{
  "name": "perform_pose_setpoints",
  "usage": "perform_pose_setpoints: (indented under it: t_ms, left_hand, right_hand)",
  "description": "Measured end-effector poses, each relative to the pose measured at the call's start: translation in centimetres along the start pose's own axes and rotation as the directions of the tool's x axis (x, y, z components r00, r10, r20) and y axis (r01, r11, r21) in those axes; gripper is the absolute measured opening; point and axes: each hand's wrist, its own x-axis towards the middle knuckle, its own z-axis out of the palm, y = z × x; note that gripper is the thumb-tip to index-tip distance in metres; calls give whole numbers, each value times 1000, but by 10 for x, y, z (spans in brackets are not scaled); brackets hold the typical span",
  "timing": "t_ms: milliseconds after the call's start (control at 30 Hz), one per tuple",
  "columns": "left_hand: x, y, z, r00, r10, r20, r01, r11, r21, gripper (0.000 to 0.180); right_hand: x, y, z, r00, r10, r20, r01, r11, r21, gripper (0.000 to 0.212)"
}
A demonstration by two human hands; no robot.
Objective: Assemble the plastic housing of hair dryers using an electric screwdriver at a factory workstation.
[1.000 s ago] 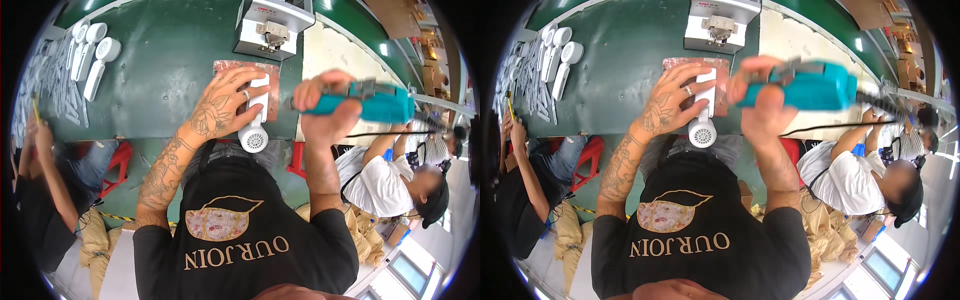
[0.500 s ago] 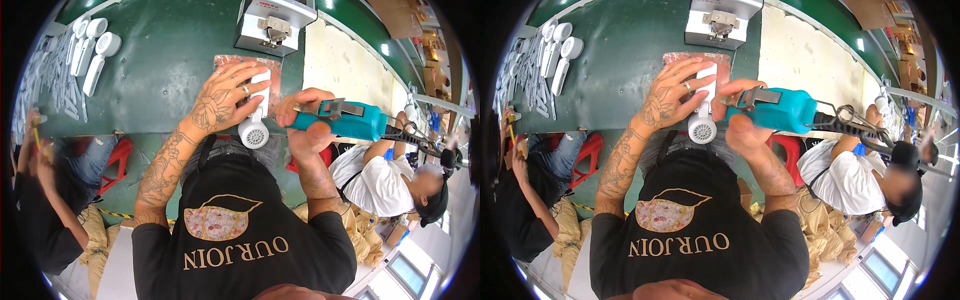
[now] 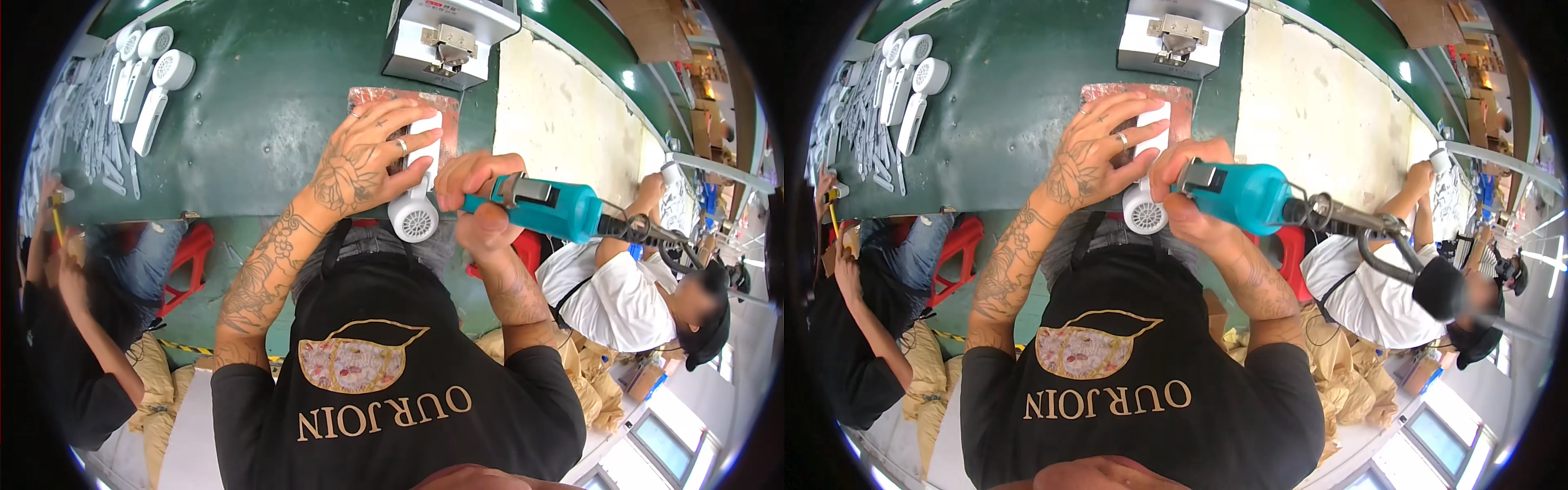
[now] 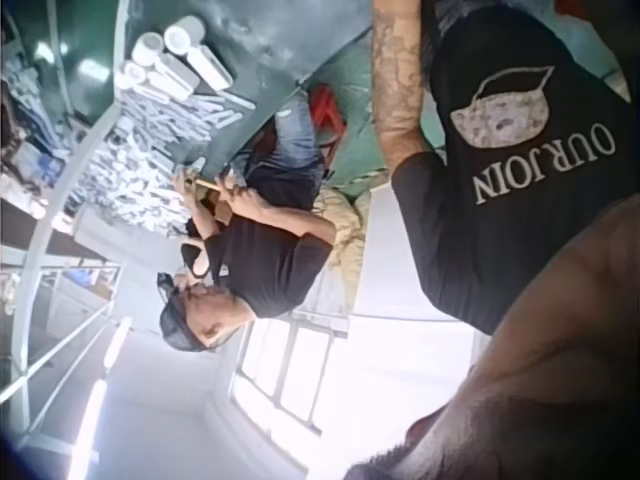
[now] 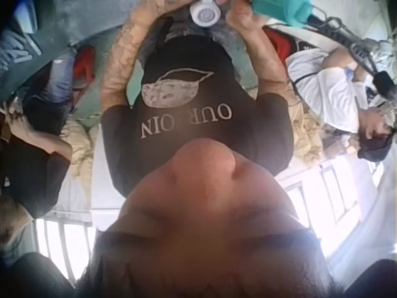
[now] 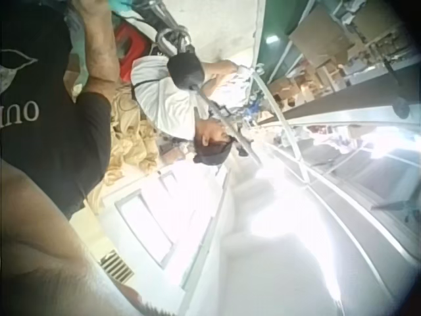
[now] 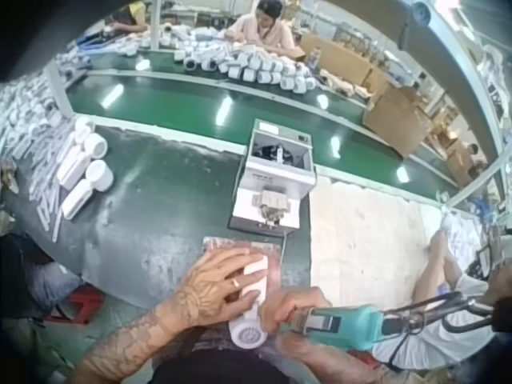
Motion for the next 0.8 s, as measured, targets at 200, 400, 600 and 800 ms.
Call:
perform_pose_setpoints:
  t_ms: [200, 400, 600, 800]
  left_hand:
    - [2, 1, 0, 1000, -4, -8, 4, 999, -35, 36]
    - [-1, -2, -2, 1000, -6, 21, 7, 999, -50, 34]
    - [2, 4, -8, 1000, 20, 8, -20, 1000, -13, 29]
    - [4, 4, -3, 999, 31, -25, -32, 999, -31, 27]
  right_hand:
    - [1, 2, -2, 1000, -9, 6, 9, 1000, 26, 60]
    - [16, -10, -4, 998, 42, -36, -37, 989, 147, 55]
    - [122, 8, -4, 939, -290, -184, 292, 956, -14, 42]
    - [143, 41, -12, 949, -275, -157, 254, 957, -141, 36]
